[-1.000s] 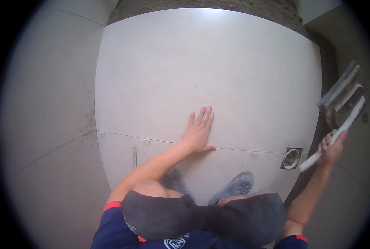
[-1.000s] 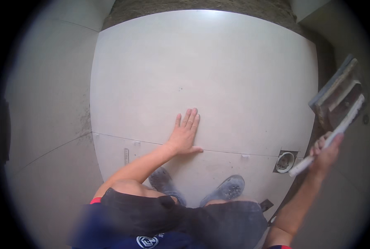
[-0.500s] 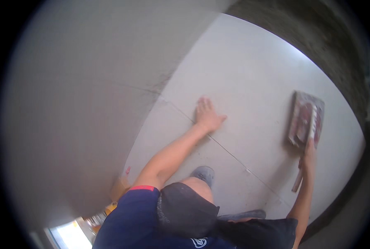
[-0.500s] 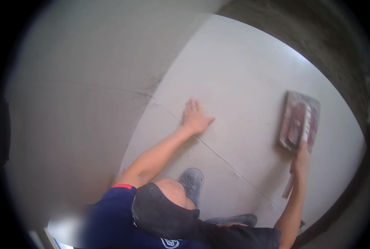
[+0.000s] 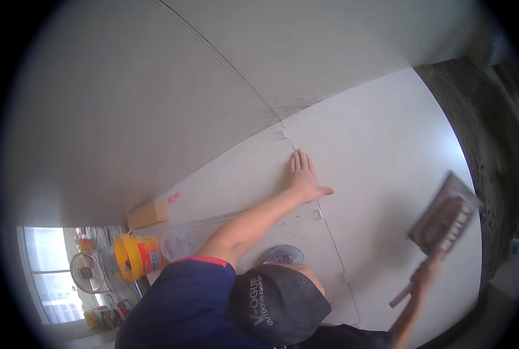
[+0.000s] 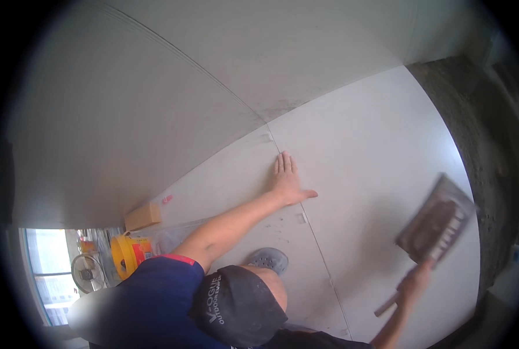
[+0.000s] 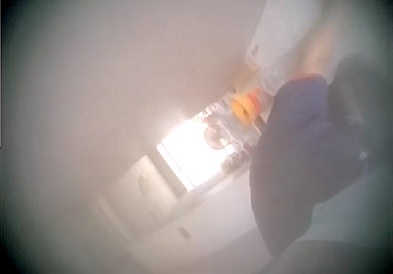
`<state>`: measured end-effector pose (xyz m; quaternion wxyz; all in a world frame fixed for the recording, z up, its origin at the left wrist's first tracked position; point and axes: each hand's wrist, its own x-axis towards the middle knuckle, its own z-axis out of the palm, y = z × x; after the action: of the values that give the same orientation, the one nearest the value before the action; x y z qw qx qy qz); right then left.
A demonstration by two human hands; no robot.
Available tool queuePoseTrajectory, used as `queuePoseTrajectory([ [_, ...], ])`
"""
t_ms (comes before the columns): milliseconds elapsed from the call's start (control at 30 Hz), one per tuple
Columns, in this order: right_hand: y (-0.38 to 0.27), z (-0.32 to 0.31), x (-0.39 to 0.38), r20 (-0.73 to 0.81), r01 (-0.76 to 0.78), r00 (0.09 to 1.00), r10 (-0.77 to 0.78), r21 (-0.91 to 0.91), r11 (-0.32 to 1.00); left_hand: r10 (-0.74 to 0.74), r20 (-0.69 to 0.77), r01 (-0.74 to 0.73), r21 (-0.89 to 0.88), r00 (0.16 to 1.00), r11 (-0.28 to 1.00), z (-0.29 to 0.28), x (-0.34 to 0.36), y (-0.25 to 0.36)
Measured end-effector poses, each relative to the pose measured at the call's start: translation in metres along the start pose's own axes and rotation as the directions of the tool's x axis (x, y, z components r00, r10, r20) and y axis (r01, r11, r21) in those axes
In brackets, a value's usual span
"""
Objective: The person uses a float to press down on tiles, then positions spacers between tiles, and handles a small tile piece next to a drain.
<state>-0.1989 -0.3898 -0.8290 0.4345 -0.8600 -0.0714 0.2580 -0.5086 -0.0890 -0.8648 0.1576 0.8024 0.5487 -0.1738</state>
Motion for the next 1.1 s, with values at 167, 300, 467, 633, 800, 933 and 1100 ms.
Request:
queuePoseTrajectory([
  [167, -0.089, 0.086, 0.024, 0.437, -0.029, 0.888, 0.143, -0.258, 0.966, -0.025, 0.050, 0.024, 0.020, 0.998, 1.000, -0.020, -0.004, -0.002],
  [300, -0.161, 0.087, 0.006, 0.506, 0.101, 0.862, 0.025, -0.219, 0.970, -0.092, 0.074, 0.089, 0.040, 0.993, 0.995, -0.015, -0.008, -0.004],
  [467, -0.141, 0.103, 0.000, 0.472, 0.296, 0.870, -0.139, -0.275, 0.915, -0.062, 0.049, 0.062, 0.001, 0.997, 0.998, -0.025, 0.001, 0.010],
  [633, -0.112, 0.183, 0.031, 0.590, 0.370, 0.805, -0.057, -0.425, 0.826, -0.074, 0.013, 0.074, -0.061, 0.997, 0.995, -0.014, -0.010, -0.010],
  [800, -0.099, 0.169, 0.041, 0.571, 0.206, 0.821, -0.003, -0.291, 0.934, 0.008, -0.157, -0.052, -0.279, 0.988, 0.959, 0.003, -0.019, -0.016],
  [933, -0.086, 0.170, 0.078, 0.495, 0.242, 0.868, -0.025, -0.379, 0.893, 0.100, -0.144, -0.170, -0.659, 0.985, 0.732, -0.020, -0.085, -0.087],
  [1100, -0.086, 0.180, 0.068, 0.523, 0.233, 0.852, -0.020, -0.346, 0.909, -0.437, -0.366, 0.135, -0.620, 0.821, 0.773, 0.004, -0.291, -0.317],
])
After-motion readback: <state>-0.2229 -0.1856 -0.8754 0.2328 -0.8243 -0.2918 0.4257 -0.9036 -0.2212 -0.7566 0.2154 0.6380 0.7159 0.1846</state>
